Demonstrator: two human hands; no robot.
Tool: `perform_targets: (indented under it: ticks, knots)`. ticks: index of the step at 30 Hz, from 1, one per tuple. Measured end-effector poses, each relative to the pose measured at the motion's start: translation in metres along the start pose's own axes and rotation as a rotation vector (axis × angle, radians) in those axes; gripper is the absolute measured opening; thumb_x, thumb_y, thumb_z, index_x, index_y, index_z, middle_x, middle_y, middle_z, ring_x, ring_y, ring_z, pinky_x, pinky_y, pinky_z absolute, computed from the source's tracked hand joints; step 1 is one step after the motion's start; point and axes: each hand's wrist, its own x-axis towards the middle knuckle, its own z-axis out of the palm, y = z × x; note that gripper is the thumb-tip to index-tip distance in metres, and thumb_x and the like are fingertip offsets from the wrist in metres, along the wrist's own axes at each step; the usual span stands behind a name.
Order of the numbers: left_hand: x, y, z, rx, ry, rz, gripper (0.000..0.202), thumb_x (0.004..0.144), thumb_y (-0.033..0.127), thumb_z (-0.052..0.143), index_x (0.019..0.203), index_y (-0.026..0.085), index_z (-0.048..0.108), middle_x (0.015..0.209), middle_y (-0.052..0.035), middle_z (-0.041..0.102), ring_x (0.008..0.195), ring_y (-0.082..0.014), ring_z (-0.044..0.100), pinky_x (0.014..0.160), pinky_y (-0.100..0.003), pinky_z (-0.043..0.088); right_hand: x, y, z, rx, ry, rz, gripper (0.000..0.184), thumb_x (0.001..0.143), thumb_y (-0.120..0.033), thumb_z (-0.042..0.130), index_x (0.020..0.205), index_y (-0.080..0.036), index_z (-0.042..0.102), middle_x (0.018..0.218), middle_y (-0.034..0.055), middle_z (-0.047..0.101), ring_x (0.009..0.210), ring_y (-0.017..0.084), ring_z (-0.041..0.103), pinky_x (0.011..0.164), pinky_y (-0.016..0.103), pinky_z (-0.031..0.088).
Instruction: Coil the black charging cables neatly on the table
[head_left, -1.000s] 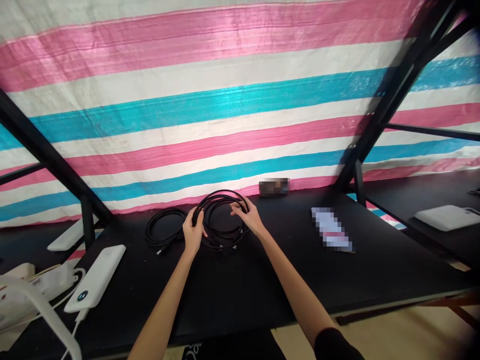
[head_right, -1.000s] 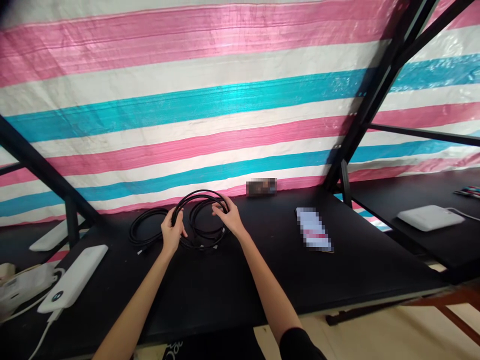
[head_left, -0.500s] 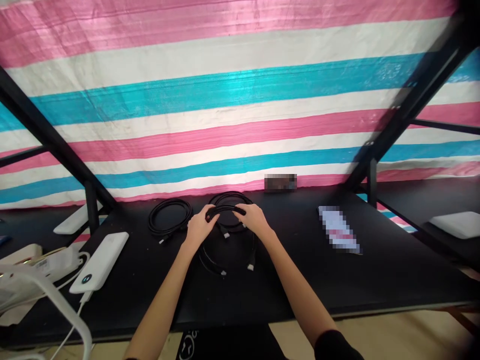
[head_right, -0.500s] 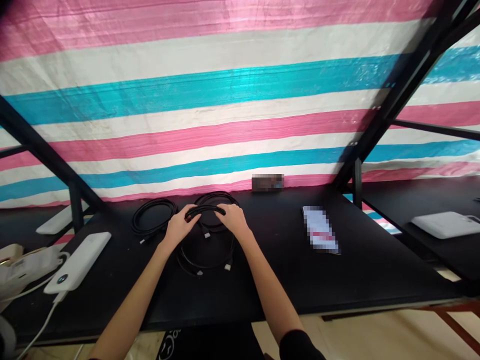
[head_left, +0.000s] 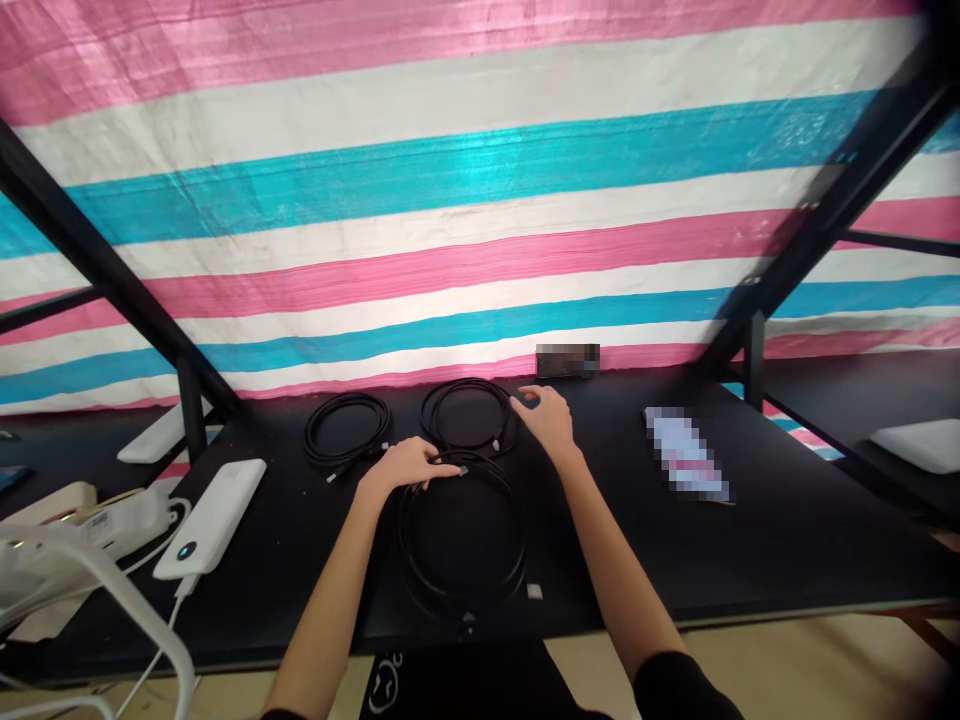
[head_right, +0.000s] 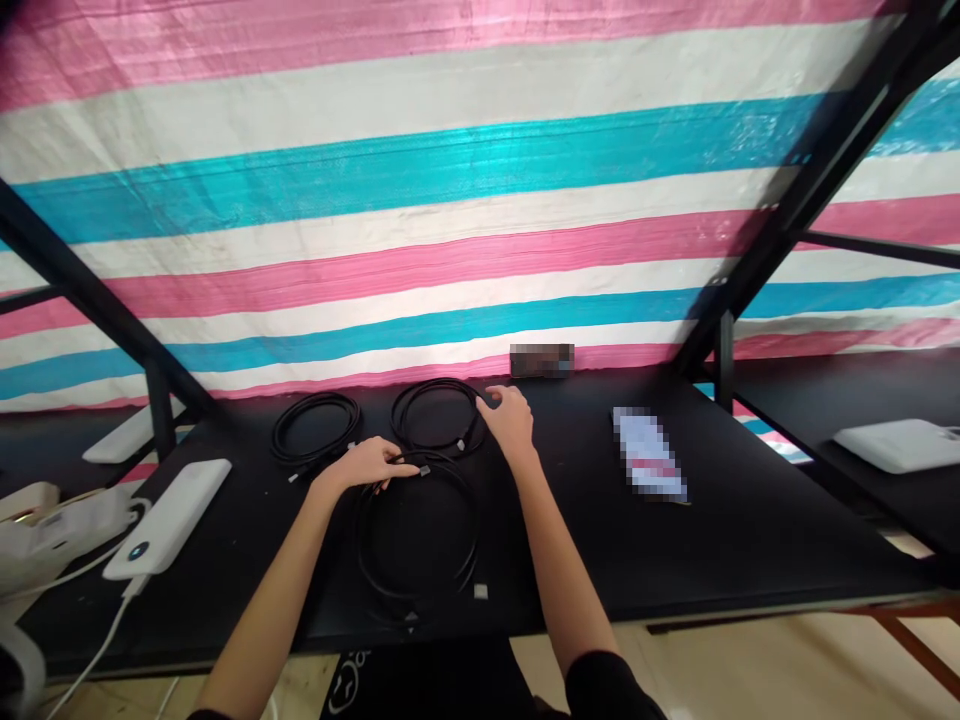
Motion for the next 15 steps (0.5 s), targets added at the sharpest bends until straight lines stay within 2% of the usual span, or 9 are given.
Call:
perform_targets:
  ticks: [3,6,10,13,15]
  knots:
    - [0.002,0.000,-0.007,-0.059,0.200,-0.107,0.043,0.071,0.062,0.054,0.068,0.021,0.067,0.049,0.0004,0.062,0.047,-0.0166,0.059,0.048,-0.023,0.035,0.003,0.013,0.001,-0.018,-0.161,0.207,0.043,0.071,-0.039,0.065,0.102,-0.011,0.065,0.081,0.0147,0.069,0.085,0.030,0.065,0.076,0.039,0.045]
    - [0.008,-0.003,-0.004,-0.090,0.366,-0.189,0.049,0.079,0.060,0.043,0.094,0.020,0.066,0.053,0.0012,0.063,0.046,-0.0160,0.057,0.053,-0.025,0.037,0.001,0.015,0.009,0.049,-0.297,0.251,0.038,0.069,-0.035,0.067,0.098,-0.009,0.064,0.058,0.0087,0.066,0.062,0.025,0.067,0.063,0.033,0.049]
    - [0.021,-0.006,0.012,-0.155,0.369,-0.228,0.060,0.081,0.052,0.047,0.124,0.010,0.051,0.056,-0.0018,0.064,0.049,-0.0181,0.059,0.056,-0.027,0.041,-0.005,0.005,0.022,0.180,-0.457,0.297,0.025,0.072,-0.025,0.064,0.092,-0.010,0.061,0.056,0.0058,0.067,0.041,0.017,0.062,0.041,0.023,0.045]
    - [0.027,-0.005,0.023,-0.248,0.323,-0.240,0.068,0.081,0.050,0.051,0.130,0.005,0.044,0.063,-0.0061,0.066,0.053,-0.0192,0.061,0.053,-0.027,0.043,-0.008,-0.003,0.029,0.280,-0.516,0.327,0.022,0.075,-0.022,0.062,0.093,-0.010,0.057,0.060,0.0058,0.068,0.038,0.014,0.061,0.034,0.018,0.042]
    - [0.026,-0.003,0.024,-0.321,0.287,-0.249,0.074,0.083,0.054,0.046,0.136,0.005,0.035,0.066,-0.0069,0.067,0.052,-0.0190,0.061,0.050,-0.026,0.043,-0.009,-0.006,0.032,0.334,-0.519,0.335,0.019,0.077,-0.022,0.060,0.092,-0.011,0.055,0.062,0.0055,0.069,0.037,0.012,0.060,0.031,0.016,0.040]
